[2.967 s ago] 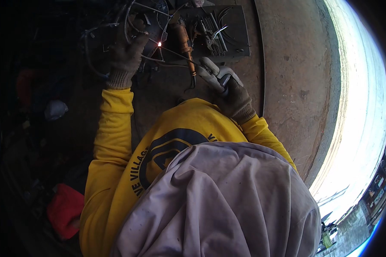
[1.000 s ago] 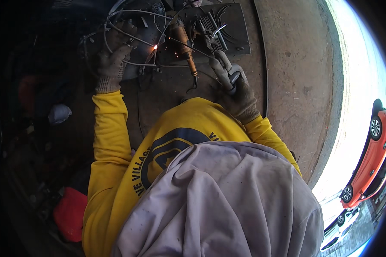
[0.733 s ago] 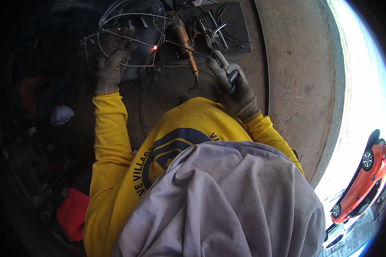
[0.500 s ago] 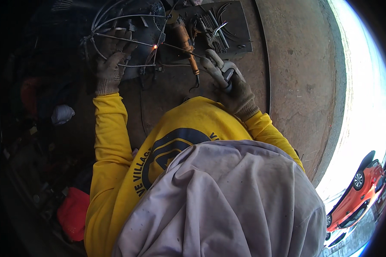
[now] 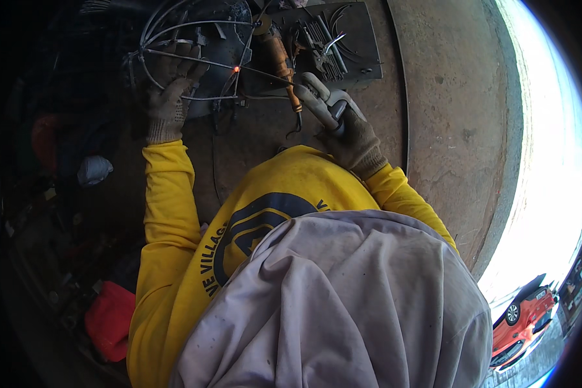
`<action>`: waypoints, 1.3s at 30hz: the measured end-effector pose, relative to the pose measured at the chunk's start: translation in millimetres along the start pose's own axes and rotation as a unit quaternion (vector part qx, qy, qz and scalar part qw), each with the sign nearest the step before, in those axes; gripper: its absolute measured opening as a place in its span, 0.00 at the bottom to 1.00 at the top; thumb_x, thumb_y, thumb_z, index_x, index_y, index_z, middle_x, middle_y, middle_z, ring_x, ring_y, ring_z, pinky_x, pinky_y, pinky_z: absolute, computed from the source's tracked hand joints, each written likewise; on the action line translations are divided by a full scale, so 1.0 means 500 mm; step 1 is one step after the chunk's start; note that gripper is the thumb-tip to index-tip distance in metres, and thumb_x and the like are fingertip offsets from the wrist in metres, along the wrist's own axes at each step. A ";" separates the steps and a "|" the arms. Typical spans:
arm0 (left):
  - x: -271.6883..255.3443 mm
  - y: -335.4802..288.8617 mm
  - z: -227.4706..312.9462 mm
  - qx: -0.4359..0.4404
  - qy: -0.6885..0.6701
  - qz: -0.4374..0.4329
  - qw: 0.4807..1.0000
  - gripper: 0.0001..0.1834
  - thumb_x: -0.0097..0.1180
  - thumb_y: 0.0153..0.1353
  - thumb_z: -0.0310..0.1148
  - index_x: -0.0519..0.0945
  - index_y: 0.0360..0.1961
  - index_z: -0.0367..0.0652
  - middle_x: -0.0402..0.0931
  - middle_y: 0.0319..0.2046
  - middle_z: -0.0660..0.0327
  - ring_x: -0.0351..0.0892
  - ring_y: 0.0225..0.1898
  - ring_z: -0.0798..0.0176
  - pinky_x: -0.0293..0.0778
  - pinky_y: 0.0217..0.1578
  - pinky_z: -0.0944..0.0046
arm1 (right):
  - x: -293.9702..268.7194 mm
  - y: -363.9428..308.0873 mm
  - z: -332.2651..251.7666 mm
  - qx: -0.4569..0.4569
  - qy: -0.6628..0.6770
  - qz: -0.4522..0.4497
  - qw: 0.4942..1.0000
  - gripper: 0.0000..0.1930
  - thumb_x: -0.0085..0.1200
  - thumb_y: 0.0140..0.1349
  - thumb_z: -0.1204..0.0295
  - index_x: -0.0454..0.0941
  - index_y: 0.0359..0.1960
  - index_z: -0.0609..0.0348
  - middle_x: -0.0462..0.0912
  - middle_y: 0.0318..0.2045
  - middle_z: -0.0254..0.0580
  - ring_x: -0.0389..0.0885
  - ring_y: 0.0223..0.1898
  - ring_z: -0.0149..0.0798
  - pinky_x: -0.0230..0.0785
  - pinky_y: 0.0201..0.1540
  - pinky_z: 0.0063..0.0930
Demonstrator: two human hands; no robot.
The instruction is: The person welds metal wire pieces together to form a curved frame using a welding tool, then uses a handheld grinder to smooth the joints and cut excess wire.
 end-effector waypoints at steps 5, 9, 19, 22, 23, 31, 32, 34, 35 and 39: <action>-0.001 0.001 -0.003 -0.002 0.028 0.007 1.000 0.37 0.47 0.58 0.11 0.64 0.71 0.42 0.68 0.66 0.52 0.66 0.70 0.49 0.69 0.68 0.39 | -0.005 -0.005 -0.012 -0.040 0.002 0.011 0.999 0.32 0.66 0.54 0.71 0.72 0.63 0.61 0.83 0.50 0.51 0.83 0.54 0.46 0.73 0.56 0.34; 0.000 0.003 -0.011 0.005 0.015 -0.005 1.000 0.38 0.49 0.58 0.10 0.63 0.71 0.43 0.68 0.66 0.52 0.67 0.70 0.49 0.70 0.67 0.41 | -0.013 -0.016 -0.007 0.006 0.025 0.020 0.999 0.26 0.68 0.58 0.67 0.76 0.57 0.61 0.83 0.50 0.53 0.83 0.52 0.48 0.74 0.56 0.37; 0.026 -0.002 -0.006 0.007 0.058 -0.002 0.998 0.38 0.48 0.57 0.08 0.63 0.70 0.42 0.67 0.66 0.51 0.65 0.71 0.47 0.69 0.68 0.42 | -0.034 -0.039 0.017 -0.039 -0.035 0.015 0.999 0.33 0.71 0.51 0.67 0.74 0.60 0.62 0.85 0.47 0.55 0.86 0.50 0.53 0.76 0.52 0.37; 0.011 0.008 -0.015 0.024 -0.064 -0.031 0.997 0.39 0.46 0.55 0.07 0.63 0.70 0.40 0.66 0.67 0.49 0.65 0.71 0.45 0.68 0.68 0.41 | -0.034 -0.038 0.018 -0.058 -0.060 0.001 0.997 0.34 0.71 0.50 0.66 0.73 0.60 0.62 0.85 0.45 0.54 0.87 0.47 0.52 0.77 0.50 0.37; 0.000 0.010 -0.017 0.024 -0.064 -0.030 0.997 0.39 0.46 0.55 0.07 0.63 0.70 0.40 0.66 0.67 0.49 0.65 0.71 0.45 0.68 0.68 0.41 | -0.034 -0.037 0.018 -0.058 -0.060 0.000 0.996 0.34 0.71 0.50 0.66 0.73 0.60 0.62 0.85 0.45 0.54 0.87 0.47 0.52 0.77 0.50 0.37; -0.006 0.025 -0.016 0.008 -0.161 0.023 0.987 0.36 0.44 0.61 0.09 0.62 0.72 0.40 0.67 0.67 0.48 0.67 0.69 0.45 0.72 0.66 0.42 | -0.040 -0.041 0.007 -0.035 -0.009 0.021 0.999 0.34 0.69 0.51 0.68 0.72 0.61 0.62 0.86 0.41 0.53 0.88 0.44 0.51 0.77 0.47 0.37; -0.010 0.021 -0.015 0.011 -0.159 0.023 0.987 0.36 0.44 0.61 0.09 0.62 0.72 0.40 0.67 0.67 0.48 0.67 0.69 0.45 0.72 0.66 0.42 | -0.041 -0.041 0.004 -0.038 -0.008 0.021 0.999 0.34 0.69 0.51 0.68 0.72 0.61 0.62 0.86 0.41 0.53 0.88 0.44 0.51 0.77 0.47 0.37; -0.013 0.012 -0.005 0.015 0.053 0.081 0.995 0.31 0.46 0.68 0.15 0.61 0.72 0.41 0.67 0.67 0.51 0.71 0.67 0.50 0.76 0.63 0.47 | -0.036 -0.042 0.018 0.025 0.003 -0.003 1.000 0.32 0.65 0.51 0.71 0.73 0.61 0.59 0.82 0.51 0.52 0.83 0.54 0.48 0.74 0.55 0.37; -0.009 0.013 0.000 0.018 0.055 0.080 0.995 0.31 0.46 0.68 0.15 0.61 0.72 0.41 0.67 0.67 0.51 0.71 0.67 0.50 0.76 0.63 0.47 | -0.036 -0.041 0.016 0.023 0.004 -0.002 1.000 0.32 0.65 0.51 0.71 0.73 0.61 0.59 0.82 0.51 0.52 0.83 0.54 0.48 0.74 0.55 0.37; 0.002 0.005 0.033 0.006 0.186 0.151 0.971 0.25 0.49 0.70 0.21 0.67 0.68 0.36 0.77 0.59 0.50 0.81 0.57 0.53 0.84 0.55 0.53 | -0.036 -0.045 0.015 0.025 -0.001 0.017 1.000 0.30 0.66 0.52 0.71 0.73 0.59 0.59 0.83 0.49 0.52 0.84 0.52 0.48 0.74 0.53 0.37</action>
Point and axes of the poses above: each hand's wrist, its own y-axis towards the middle knuckle, its own x-axis out of the palm, z = x × y, the point moved 7 cm from there along y, towards the middle knuckle
